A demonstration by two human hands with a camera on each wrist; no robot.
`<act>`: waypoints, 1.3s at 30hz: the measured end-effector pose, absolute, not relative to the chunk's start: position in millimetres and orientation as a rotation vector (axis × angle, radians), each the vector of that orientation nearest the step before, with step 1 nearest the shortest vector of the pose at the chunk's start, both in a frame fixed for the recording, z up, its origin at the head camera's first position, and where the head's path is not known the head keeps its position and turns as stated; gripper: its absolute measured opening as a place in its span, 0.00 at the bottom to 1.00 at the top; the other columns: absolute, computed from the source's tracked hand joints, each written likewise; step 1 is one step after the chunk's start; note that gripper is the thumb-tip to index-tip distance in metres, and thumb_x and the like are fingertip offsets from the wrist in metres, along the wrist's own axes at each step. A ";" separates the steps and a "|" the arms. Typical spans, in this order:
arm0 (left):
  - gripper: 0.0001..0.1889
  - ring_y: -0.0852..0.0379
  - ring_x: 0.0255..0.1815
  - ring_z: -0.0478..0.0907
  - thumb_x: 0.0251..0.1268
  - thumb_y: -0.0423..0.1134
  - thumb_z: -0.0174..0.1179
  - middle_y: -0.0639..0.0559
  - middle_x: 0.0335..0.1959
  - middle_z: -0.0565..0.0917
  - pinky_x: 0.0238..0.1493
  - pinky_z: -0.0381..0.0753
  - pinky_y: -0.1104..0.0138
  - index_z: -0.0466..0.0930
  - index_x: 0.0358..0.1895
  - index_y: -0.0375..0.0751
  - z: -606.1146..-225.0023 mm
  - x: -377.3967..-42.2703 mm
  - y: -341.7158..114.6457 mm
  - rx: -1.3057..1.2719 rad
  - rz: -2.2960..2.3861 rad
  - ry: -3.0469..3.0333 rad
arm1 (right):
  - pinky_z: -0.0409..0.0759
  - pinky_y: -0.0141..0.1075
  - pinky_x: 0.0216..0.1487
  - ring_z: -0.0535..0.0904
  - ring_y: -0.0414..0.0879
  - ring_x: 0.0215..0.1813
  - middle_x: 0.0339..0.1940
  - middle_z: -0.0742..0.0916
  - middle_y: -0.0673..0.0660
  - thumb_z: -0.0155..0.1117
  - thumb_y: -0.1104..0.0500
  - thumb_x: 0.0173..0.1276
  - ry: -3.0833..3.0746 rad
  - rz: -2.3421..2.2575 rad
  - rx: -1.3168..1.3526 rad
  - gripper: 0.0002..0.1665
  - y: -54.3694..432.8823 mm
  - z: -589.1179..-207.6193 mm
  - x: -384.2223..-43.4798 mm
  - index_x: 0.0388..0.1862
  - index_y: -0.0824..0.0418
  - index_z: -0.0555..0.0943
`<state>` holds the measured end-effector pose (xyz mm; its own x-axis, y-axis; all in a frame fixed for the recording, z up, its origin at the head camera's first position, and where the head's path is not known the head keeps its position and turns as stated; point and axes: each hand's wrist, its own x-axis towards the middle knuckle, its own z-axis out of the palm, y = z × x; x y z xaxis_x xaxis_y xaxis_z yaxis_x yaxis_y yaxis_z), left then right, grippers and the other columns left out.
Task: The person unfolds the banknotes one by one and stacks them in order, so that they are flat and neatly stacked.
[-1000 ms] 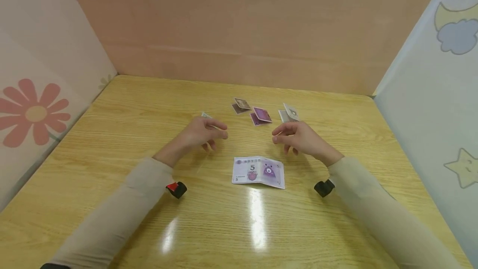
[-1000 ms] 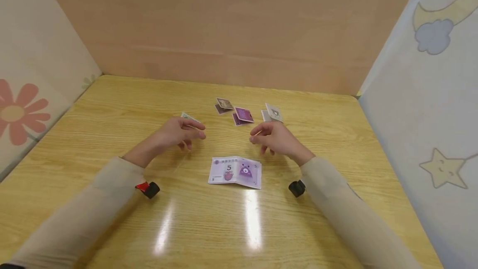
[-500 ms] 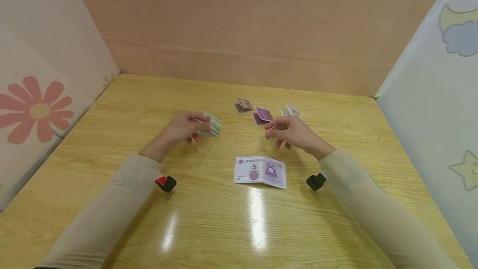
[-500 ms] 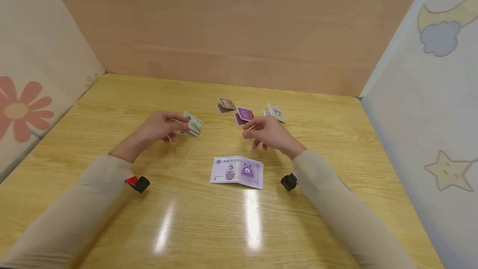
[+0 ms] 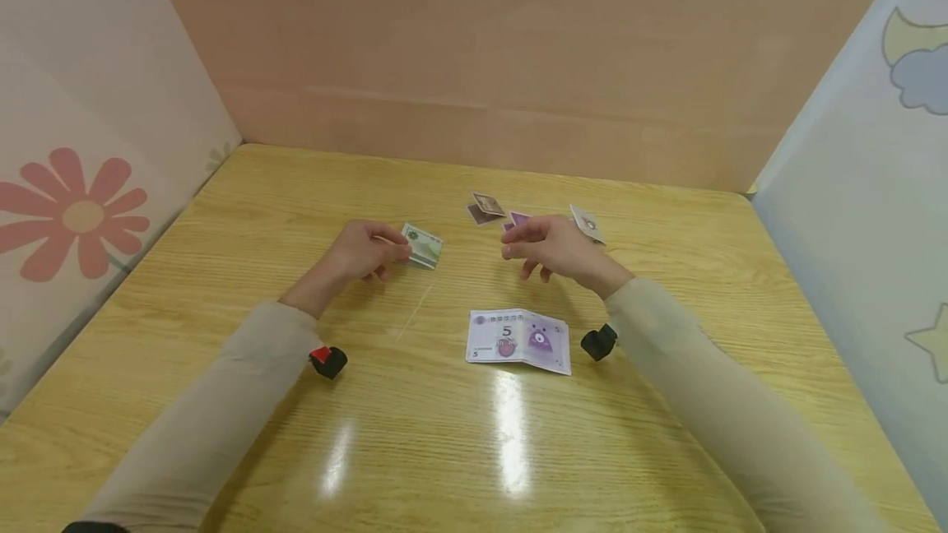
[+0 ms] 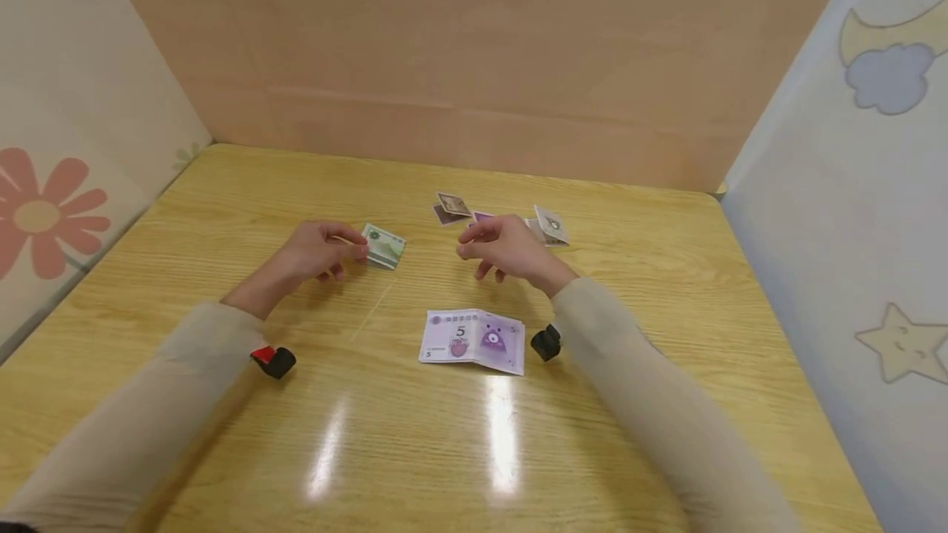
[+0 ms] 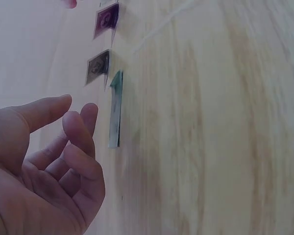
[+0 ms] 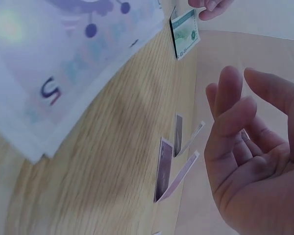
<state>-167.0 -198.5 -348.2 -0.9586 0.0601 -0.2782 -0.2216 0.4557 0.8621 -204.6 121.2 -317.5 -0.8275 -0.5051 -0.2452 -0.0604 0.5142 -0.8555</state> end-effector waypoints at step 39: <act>0.09 0.59 0.20 0.77 0.69 0.38 0.66 0.46 0.30 0.87 0.23 0.77 0.70 0.79 0.44 0.37 -368.0 -172.2 -179.0 -0.238 1.360 2.545 | 0.83 0.35 0.32 0.83 0.45 0.32 0.39 0.88 0.59 0.68 0.55 0.70 2.321 -1.144 -0.249 0.11 30.7 -326.1 -236.2 0.46 0.60 0.87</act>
<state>-172.2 -179.0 -368.0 -0.9565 -0.0275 -0.2906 -0.2569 0.5522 0.7932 -236.2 30.7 -326.1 -0.8399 -0.3857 -0.3819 0.0681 0.6232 -0.7791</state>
